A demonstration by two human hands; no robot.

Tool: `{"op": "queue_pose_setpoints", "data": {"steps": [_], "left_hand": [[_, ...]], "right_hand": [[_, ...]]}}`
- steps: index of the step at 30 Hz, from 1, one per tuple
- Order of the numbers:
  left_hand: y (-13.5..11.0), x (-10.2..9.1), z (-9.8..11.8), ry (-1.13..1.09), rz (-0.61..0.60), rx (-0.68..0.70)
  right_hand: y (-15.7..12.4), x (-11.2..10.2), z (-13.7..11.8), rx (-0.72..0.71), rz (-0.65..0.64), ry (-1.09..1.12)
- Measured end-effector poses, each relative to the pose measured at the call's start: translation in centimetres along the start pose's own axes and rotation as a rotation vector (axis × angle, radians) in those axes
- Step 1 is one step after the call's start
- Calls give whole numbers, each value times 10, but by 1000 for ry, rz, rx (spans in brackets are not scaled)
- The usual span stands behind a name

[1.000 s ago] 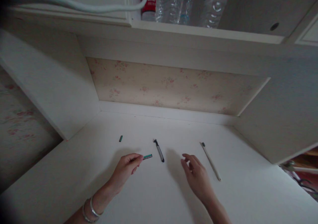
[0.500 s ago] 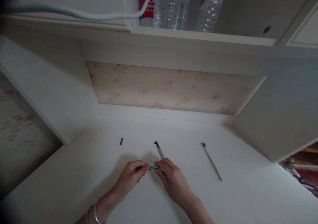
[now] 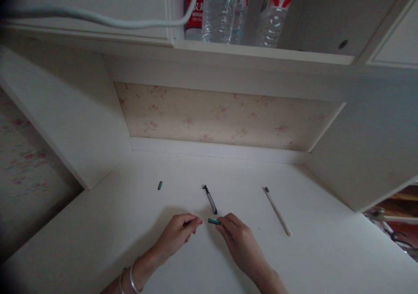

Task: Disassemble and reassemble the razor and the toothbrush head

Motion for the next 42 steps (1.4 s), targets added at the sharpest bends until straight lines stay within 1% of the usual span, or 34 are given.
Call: {"op": "queue_pose_setpoints", "data": {"steps": [2, 3, 5, 7, 9, 11, 13, 15, 18, 22, 29, 31, 34, 36, 38, 40, 42], "left_hand": [[1, -4, 0, -7, 28, -2], [2, -5, 0, -11, 38, 1], [2, -8, 0, -11, 42, 12], [3, -8, 0, -8, 35, 23], [3, -7, -1, -6, 26, 25], [3, -6, -1, -7, 20, 28], [4, -6, -2, -3, 23, 32], [4, -8, -2, 3, 31, 29], [5, -10, -1, 10, 43, 16], [5, -14, 2, 6, 56, 24], [4, -16, 4, 3, 55, 5], [4, -18, 5, 25, 66, 24], [5, -22, 8, 84, 110, 94], [6, -26, 10, 126, 155, 141], [9, -31, 11, 162, 211, 190], [12, -40, 11, 202, 277, 242], [17, -53, 7, 244, 344, 265]], "right_hand": [[0, -15, 23, 56, 70, -55], [0, -26, 39, 98, 119, -103], [0, -51, 78, 203, 209, -213], [-3, -78, 123, 357, 295, -344], [-9, -101, 166, 529, 298, -511], [-15, -119, 199, 633, 266, -647], [-20, -128, 221, 699, 230, -704], [-24, -132, 234, 728, 197, -714], [-28, -130, 242, 746, 154, -705], [-30, -127, 248, 775, 129, -696], [-29, -123, 249, 809, 105, -688], [-29, -124, 246, 805, 103, -683], [-26, -129, 241, 795, 132, -692], [-21, -131, 234, 772, 165, -712], [-13, -126, 221, 722, 216, -702], [-4, -113, 199, 629, 287, -618], [5, -90, 170, 501, 302, -490]]}}
Point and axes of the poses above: each hand's wrist, its own y-axis towards the middle knuckle, its own x-axis out of the palm, z = x × y, the point moved 5 cm from there along y, towards the middle knuckle, and after that the axes turned 6 degrees about z, right-handed, at the moved point
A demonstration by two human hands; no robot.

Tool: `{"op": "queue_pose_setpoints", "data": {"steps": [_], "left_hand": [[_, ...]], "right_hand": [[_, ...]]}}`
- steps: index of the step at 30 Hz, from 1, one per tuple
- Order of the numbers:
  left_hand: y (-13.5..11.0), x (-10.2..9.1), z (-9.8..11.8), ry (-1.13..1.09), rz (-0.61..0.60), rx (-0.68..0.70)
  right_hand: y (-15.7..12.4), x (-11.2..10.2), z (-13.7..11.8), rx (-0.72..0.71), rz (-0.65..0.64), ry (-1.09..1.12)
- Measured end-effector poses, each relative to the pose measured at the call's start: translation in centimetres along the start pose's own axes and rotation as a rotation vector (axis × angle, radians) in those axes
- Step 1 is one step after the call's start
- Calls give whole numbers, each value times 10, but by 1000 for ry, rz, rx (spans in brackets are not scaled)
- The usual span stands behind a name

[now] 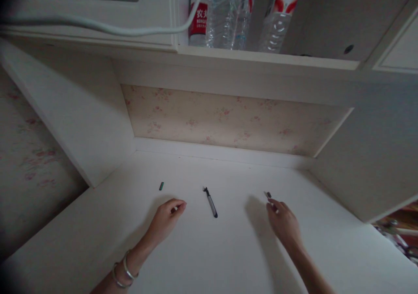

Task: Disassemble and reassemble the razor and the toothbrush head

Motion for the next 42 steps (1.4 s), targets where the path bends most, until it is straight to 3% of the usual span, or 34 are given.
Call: {"op": "queue_pose_setpoints", "data": {"steps": [4, 7, 11, 15, 23, 30, 36, 39, 42], "left_hand": [[20, -27, -30, 168, 63, -19], [36, -51, -49, 461, 64, 44], [59, -78, -66, 543, 38, 80], [80, -87, -77, 569, -33, 115], [103, -81, -93, 502, -216, 154], [91, -79, -85, 406, -179, 157], [54, -40, -46, 270, -138, 179], [32, -18, -23, -61, -110, 90], [11, 4, -9, -395, -120, -121]], "right_hand": [[-35, 20, -74, -211, -101, 217], [-53, 35, -111, -258, -146, 336], [-64, 54, -141, -231, -167, 407], [-71, 65, -156, -206, -140, 400], [-77, 67, -157, -170, -129, 330], [-68, 74, -170, -152, -195, 138], [-57, 80, -185, -176, -202, 97], [-56, 83, -186, -183, -196, 129], [-58, 84, -183, -189, -190, 182]]}}
Point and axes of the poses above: each hand's wrist, its own y-axis towards the middle knuckle, its own x-axis out of the palm, z = x × y, the point moved 5 cm from there along y, towards the middle knuckle, and after that the axes turned 6 degrees about z, right-handed, at the moved point
